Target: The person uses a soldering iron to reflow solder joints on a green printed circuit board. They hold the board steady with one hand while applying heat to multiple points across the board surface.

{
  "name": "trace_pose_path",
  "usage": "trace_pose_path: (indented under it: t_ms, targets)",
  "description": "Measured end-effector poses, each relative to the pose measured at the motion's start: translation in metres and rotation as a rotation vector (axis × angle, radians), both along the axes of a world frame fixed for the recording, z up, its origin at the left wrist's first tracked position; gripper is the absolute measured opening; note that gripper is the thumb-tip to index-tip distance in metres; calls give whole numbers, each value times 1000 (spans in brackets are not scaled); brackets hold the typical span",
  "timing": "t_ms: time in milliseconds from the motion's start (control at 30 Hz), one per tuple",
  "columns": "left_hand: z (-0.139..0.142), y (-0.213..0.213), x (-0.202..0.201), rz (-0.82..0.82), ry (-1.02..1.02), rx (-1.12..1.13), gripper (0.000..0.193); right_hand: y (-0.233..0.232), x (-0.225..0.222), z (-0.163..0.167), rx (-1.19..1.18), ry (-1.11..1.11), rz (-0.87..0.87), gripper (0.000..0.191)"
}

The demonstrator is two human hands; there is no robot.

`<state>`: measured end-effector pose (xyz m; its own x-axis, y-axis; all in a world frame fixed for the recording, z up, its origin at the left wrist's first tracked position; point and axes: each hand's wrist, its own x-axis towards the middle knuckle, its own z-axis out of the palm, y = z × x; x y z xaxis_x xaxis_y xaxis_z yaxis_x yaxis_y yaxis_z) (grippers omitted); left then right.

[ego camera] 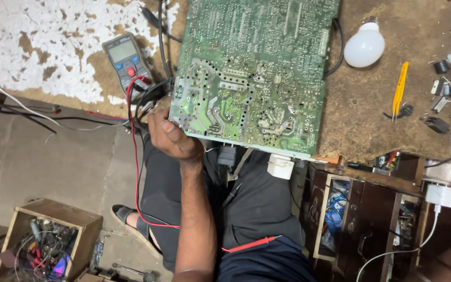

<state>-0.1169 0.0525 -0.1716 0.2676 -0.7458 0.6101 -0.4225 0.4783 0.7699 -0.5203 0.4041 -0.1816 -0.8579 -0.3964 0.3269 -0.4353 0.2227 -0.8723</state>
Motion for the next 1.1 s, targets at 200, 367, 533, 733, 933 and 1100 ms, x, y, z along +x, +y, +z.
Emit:
trace_pose_path:
  t_ms: [200, 367, 533, 733, 933, 1100]
  targets:
    - [3, -3, 2, -7, -9, -23, 64, 1, 2, -1, -12, -49, 17, 18]
    - [4, -5, 3, 18, -36, -22, 65, -7, 8, -2, -43, -135, 46, 19]
    - [2, -7, 3, 9, -76, -41, 65, -6, 13, 1, -202, -327, 104, 20]
    - [-1, -7, 3, 17, -43, -21, 64, -64, 16, 11, -469, -684, 388, 23]
    - [-5, -7, 4, 3, -24, 2, 65, -155, 36, 25, -316, -697, 703, 27]
    - [-8, -11, 3, 20, -25, 3, 65, -172, 50, 31, -266, -836, 686, 24]
